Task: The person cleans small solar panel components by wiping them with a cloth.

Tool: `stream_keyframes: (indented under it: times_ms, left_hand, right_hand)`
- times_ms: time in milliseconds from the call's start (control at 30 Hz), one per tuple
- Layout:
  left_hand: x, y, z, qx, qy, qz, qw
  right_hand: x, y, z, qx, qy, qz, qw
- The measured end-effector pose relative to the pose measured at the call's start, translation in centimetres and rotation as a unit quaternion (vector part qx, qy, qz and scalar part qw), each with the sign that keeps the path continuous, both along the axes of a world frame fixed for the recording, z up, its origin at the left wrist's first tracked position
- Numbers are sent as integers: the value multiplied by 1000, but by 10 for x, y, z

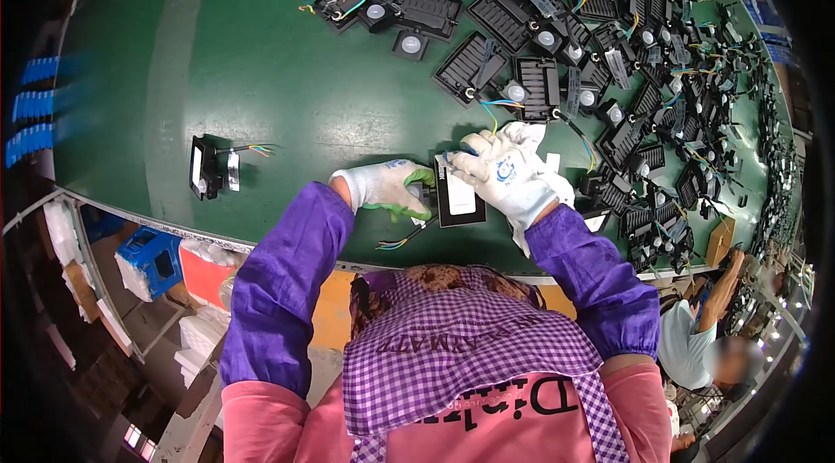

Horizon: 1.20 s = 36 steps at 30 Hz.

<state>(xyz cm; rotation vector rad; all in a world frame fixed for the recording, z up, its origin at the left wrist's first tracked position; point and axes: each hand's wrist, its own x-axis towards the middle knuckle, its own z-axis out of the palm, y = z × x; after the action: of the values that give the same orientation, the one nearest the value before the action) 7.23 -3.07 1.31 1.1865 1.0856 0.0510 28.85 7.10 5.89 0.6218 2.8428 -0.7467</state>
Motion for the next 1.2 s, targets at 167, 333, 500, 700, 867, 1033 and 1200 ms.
stream_keyframes:
  times_ms: [167, 333, 500, 700, 867, 1033, 1200]
  left_hand:
    - [0, 4, 17, -24, 7, 14, 1000]
    - [3, 3, 13, -6, 0, 14, 1000]
    - [2, 2, 19, 13, 6, 4, 1000]
    - [4, 2, 14, 45, 32, -18, 998]
    - [5, 6, 10, 55, 39, -57, 996]
    - [5, 5, 16, -4, 44, -28, 999]
    - [4, 3, 18, -41, 16, 11, 999]
  right_hand:
    - [7, -3, -5, 36, 37, -9, 999]
    - [3, -6, -16, 33, 42, -1, 999]
    - [17, 0, -9, 26, -22, -17, 999]
    - [13, -10, -9, 28, 21, -40, 999]
    - [3, -13, 7, 61, 15, -35, 997]
    - [10, -13, -3, 57, 40, 13, 997]
    - [29, -14, 22, -126, 43, -75, 988]
